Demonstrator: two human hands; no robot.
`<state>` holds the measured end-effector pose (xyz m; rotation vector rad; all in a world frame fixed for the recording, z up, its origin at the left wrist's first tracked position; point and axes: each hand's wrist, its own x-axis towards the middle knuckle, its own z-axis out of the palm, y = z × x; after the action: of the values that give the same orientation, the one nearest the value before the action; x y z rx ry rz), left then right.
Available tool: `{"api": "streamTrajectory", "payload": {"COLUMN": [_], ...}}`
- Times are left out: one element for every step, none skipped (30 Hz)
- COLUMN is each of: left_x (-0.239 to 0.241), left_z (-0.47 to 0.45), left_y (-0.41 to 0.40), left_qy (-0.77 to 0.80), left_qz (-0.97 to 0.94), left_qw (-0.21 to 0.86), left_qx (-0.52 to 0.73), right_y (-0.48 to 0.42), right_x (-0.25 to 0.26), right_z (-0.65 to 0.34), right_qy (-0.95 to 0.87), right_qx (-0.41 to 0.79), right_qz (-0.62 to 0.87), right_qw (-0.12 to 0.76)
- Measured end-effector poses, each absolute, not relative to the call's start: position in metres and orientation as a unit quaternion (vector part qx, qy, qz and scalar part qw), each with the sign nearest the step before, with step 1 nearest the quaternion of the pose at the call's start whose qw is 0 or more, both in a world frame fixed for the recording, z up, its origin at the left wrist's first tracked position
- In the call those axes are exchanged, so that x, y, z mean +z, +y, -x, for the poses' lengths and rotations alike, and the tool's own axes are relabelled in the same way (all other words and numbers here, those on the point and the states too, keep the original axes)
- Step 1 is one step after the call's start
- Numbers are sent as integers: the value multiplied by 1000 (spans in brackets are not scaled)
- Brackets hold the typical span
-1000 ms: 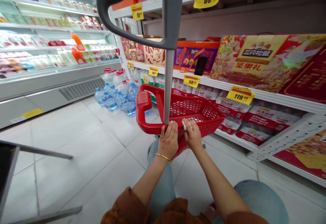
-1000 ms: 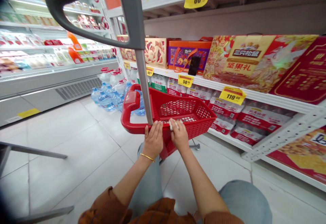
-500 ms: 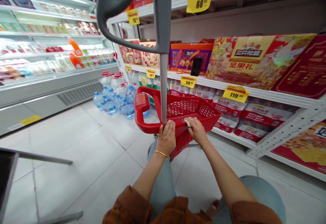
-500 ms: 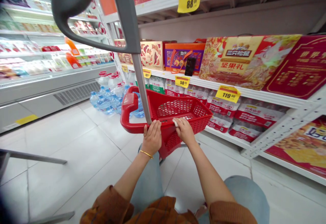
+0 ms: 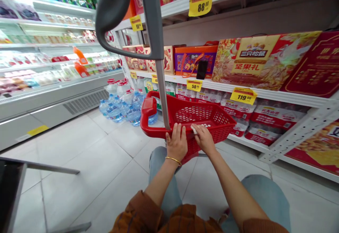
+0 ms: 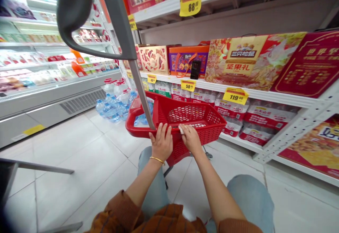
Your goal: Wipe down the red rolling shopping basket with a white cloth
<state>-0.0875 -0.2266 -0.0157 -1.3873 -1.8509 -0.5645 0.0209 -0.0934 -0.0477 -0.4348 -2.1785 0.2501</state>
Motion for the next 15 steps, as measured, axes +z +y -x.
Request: {"api": "streamTrajectory", "payload": {"left_x": [-15, -14, -14, -15, -15, -17, -18, -19, -21, -22, -22, -23, -23, -23, -23], "left_z": [83, 79, 76, 74, 72, 70, 69, 69, 70, 70, 71, 73, 74, 75, 76], "left_y": [-221, -215, -209, -202, -197, -193, -190, -188, -188, -189, -190, -191, -192, -193, -194], "left_qy": [-710, -700, -694, -694, -703, -713, -723, -730, -731, -728, -723, -718, -713, -708, -704], "left_qz": [564, 587, 606, 616, 612, 604, 594, 587, 585, 587, 591, 594, 596, 596, 595], "left_qw": [368, 361, 347, 335, 325, 316, 310, 307, 308, 311, 317, 326, 335, 345, 354], "left_qx": [-204, -189, -175, -165, -162, -163, -166, -170, -172, -170, -165, -161, -157, -156, -158], "right_y": [-95, -96, -97, -99, -100, -102, -103, -104, -106, -106, -107, -106, -106, -104, -102], "right_x": [-48, -48, -48, -47, -47, -47, -46, -46, -46, -46, -47, -48, -49, -50, -51], "right_z": [-22, -23, -24, -25, -26, -27, -28, -28, -28, -29, -30, -31, -32, -34, -37], "right_qy": [-878, -879, -882, -885, -887, -889, -890, -890, -889, -889, -889, -890, -892, -892, -893], "right_qx": [98, 95, 91, 88, 84, 81, 79, 77, 74, 70, 66, 61, 55, 48, 41], "right_qz": [175, 173, 171, 169, 170, 173, 177, 181, 185, 188, 189, 188, 187, 186, 186], "right_qw": [436, 433, 430, 426, 421, 417, 414, 412, 412, 412, 411, 410, 409, 409, 409]}}
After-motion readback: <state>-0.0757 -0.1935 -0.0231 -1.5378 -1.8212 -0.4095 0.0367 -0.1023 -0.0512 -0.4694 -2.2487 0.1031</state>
